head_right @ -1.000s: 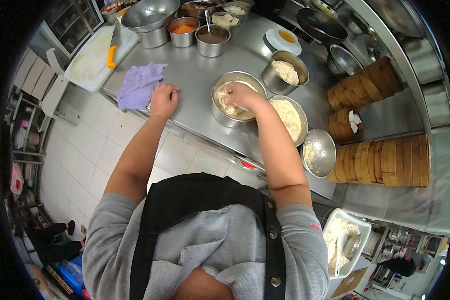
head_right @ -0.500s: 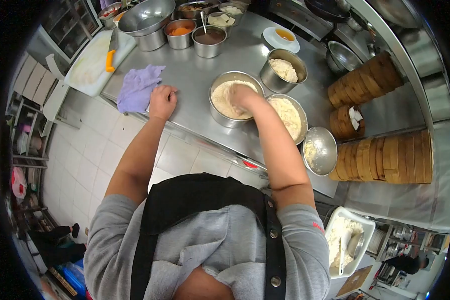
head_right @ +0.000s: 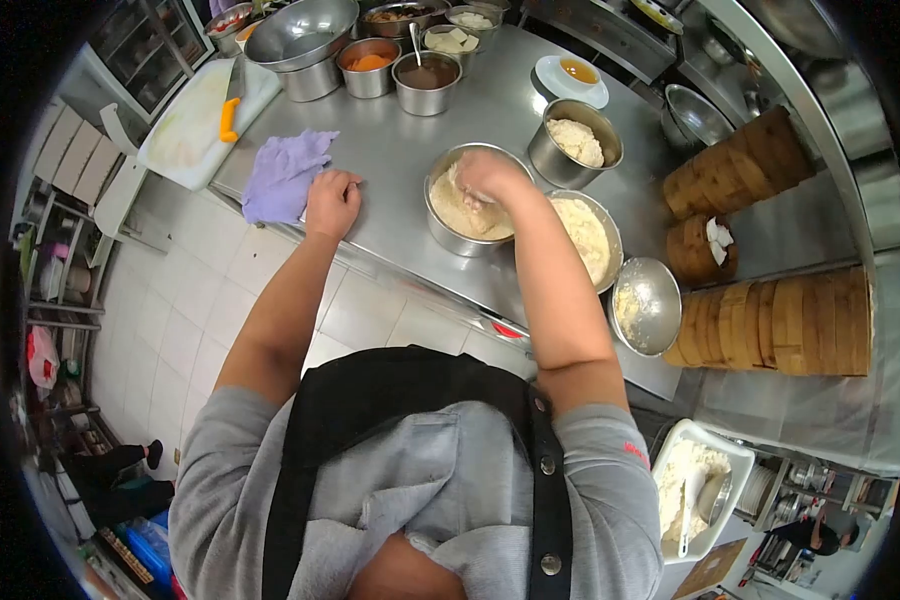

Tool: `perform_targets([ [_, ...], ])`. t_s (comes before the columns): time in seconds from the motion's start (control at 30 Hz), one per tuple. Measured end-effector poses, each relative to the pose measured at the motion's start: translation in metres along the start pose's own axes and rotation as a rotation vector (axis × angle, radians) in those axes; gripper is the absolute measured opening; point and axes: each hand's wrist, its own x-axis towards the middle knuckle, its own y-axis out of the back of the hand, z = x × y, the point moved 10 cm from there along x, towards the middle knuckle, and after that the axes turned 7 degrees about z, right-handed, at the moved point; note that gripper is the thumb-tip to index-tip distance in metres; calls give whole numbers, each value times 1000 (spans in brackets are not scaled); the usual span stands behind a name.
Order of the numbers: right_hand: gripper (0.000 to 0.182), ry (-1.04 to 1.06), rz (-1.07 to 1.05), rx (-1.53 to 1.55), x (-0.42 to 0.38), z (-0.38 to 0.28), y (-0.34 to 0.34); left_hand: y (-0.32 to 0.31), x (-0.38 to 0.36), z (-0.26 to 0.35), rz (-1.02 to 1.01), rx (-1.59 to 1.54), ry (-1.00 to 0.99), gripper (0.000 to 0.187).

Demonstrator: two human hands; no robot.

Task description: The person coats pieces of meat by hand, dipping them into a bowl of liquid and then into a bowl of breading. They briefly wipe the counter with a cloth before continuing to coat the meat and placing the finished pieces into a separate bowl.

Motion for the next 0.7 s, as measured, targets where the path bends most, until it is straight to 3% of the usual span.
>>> perform_targets([
  [0.07,15,45,-93,-257,12,11,-15,0,3,1,3,1,-7,11],
  [0.17,18,-100,-56,67,8,19,-1,1,2,2,30,0,-33,11],
  [0.27,20,-108,63,285,-17,4,17,1,3,2,6,-13,-9,11],
  [0.37,30,220,157,-401,-15,-5,9,0,3,2,-2,-27,-1,10],
  [0.5,45,-48,249,-653,-41,-15,-9,2,3,3,10,-42,-9,10],
  [0.7,42,-76,330,-795,-29,-11,-4,3,2,4,12,-29,-13,11],
])
